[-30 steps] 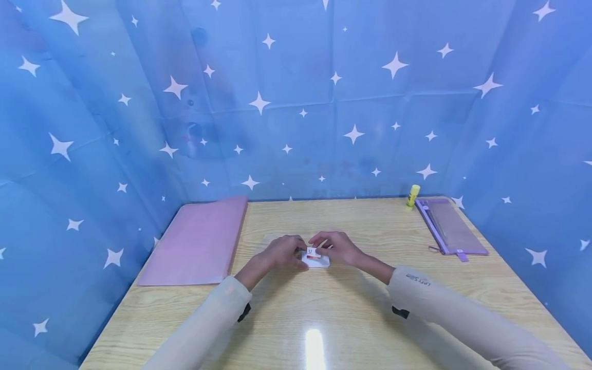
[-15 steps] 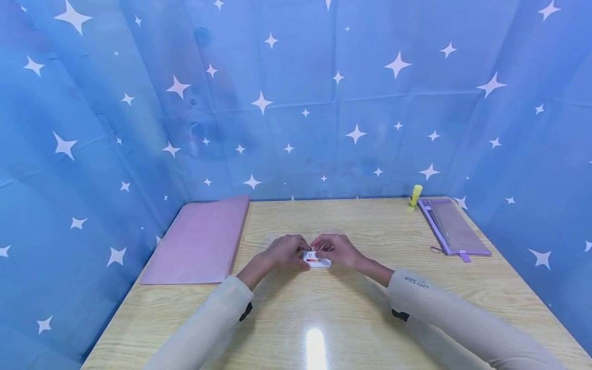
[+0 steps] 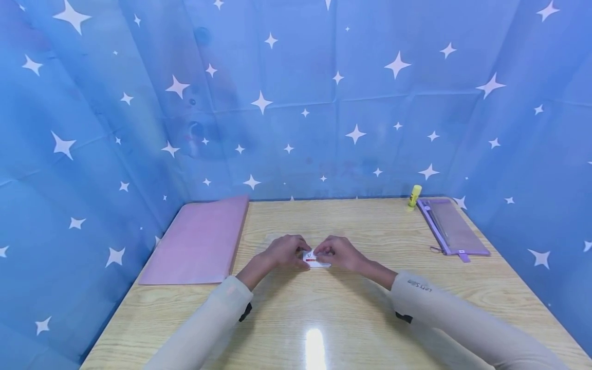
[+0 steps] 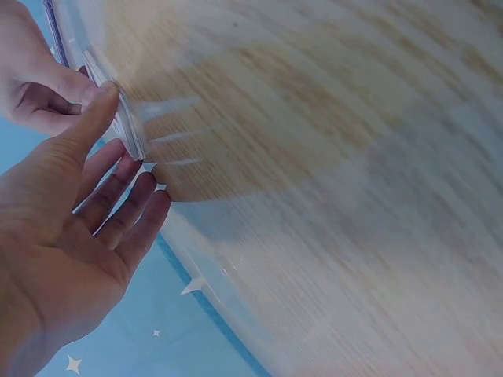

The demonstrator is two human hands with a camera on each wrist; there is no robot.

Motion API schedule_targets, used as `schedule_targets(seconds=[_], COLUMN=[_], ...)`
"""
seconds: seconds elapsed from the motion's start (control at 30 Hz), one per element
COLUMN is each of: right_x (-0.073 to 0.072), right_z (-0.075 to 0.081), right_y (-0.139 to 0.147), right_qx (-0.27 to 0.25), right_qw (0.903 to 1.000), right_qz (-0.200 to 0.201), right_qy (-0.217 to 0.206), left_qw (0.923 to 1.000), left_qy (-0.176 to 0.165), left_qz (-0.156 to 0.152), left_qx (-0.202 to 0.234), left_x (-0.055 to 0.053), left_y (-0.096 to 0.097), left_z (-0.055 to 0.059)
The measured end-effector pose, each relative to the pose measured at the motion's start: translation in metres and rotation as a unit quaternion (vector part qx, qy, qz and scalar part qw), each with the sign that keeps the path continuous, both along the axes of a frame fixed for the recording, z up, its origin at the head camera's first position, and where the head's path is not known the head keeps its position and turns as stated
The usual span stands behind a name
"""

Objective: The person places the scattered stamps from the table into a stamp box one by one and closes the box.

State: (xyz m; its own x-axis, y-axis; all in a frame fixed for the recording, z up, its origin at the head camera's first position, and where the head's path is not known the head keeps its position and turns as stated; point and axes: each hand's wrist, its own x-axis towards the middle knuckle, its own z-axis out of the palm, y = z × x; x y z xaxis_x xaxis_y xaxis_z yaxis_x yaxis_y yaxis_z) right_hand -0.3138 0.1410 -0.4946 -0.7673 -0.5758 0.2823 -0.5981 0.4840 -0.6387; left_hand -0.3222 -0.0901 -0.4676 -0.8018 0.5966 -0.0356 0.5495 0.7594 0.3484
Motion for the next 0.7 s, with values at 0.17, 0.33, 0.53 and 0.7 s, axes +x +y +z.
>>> schedule_targets(seconds=[0.17, 0.33, 0.53, 0.7], right_x=[0.0016, 0.0024, 0.0031, 0.0040], right_z=[-0.0017, -0.0012, 0.0003, 0.0005], right_y=[-0.0013, -0.0012, -0.0006, 0.0000], right_qx=[0.001, 0.004, 0.012, 0.016], right_qw=[1.0000, 1.0000, 0.9999, 0.9998], right_qz=[-0.002, 0.000, 0.002, 0.001], right_qy=[0.003, 0.006, 0.005, 0.011], left_qw=[1.0000, 1.0000, 1.0000, 1.0000], left_qy=[0.001, 0.003, 0.003, 0.005], left_qz=[-0.001, 0.003, 0.005, 0.003], left_qx=[-0.001, -0.003, 0.001, 0.003], left_x=[-0.0006, -0.0002, -0.0001, 0.0005], left_y=[0.0000, 0.0007, 0.0011, 0.0015], left_z=[-0.0006, 0.0000, -0.0002, -0.0003])
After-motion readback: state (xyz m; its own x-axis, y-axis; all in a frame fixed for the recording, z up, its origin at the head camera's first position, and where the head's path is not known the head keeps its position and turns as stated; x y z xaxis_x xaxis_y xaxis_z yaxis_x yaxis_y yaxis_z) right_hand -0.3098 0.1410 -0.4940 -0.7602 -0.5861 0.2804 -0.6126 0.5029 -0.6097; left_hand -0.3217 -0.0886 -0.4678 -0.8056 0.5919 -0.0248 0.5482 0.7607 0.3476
